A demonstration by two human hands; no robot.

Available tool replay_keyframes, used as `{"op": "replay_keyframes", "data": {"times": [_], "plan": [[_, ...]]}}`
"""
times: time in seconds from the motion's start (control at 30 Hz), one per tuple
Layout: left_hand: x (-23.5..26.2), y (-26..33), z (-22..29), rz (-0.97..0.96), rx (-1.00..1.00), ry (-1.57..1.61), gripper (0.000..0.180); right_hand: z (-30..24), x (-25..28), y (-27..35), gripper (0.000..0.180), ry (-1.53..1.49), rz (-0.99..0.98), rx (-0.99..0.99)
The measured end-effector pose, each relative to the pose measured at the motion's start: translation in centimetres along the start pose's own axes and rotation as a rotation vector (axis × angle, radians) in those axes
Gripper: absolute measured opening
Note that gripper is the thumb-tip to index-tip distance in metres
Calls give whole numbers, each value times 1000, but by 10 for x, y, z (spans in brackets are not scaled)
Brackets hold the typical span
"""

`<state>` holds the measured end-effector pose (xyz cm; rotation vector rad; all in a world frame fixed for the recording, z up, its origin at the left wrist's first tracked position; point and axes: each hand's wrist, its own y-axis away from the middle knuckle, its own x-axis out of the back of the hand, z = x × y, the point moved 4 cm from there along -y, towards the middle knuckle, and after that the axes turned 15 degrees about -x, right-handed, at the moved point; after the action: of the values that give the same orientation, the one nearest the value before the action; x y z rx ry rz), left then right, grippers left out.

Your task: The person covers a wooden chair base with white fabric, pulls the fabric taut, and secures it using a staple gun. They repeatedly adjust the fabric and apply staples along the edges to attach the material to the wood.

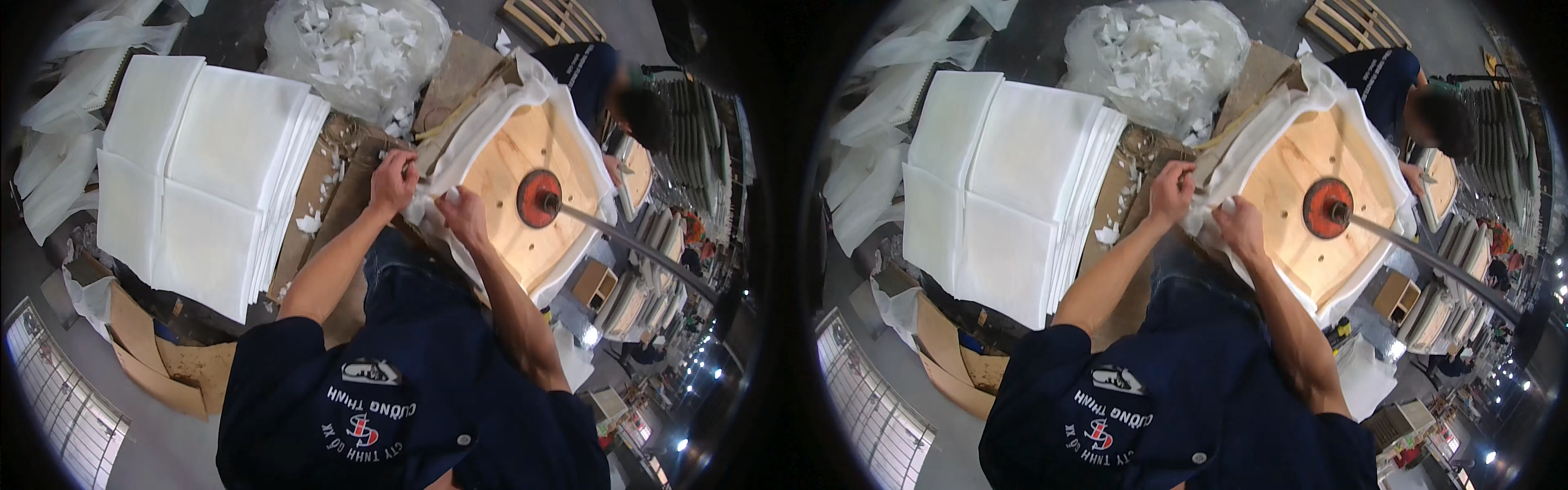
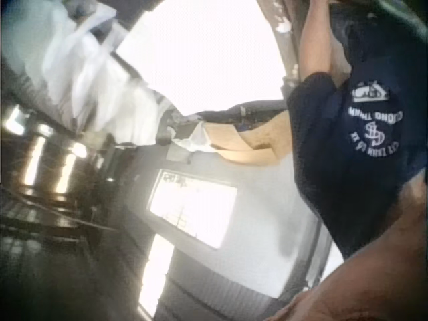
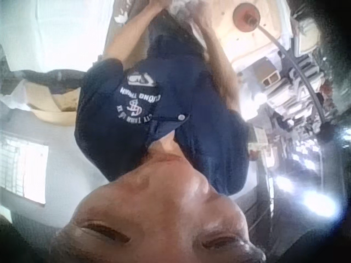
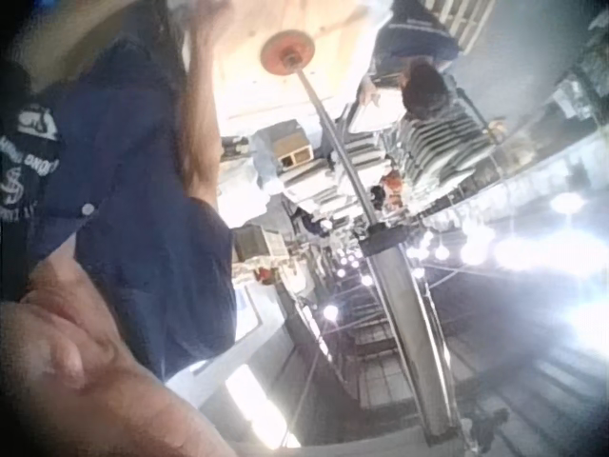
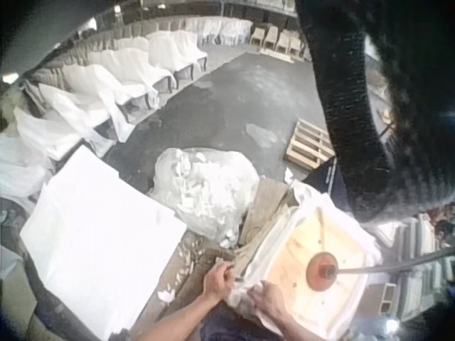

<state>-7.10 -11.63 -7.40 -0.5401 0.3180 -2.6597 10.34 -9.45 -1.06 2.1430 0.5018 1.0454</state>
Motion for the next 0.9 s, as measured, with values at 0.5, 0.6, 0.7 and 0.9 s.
{"op": "replay_keyframes", "data": {"times": [0.5,0.6,0.7,0.9], "plan": [[8,1,15,-72,85,-18,25,-58,-8,63,19,-285,-336,168],[25,9,43,-6,-83,-171,35,-32,-2,47,21,-328,-141,247],[44,13,96,-64,-88,157,41,-23,25,43,32,-275,84,366],[-17,25,112,-183,611,1076,43,-17,10,40,60,-333,33,521]]}}
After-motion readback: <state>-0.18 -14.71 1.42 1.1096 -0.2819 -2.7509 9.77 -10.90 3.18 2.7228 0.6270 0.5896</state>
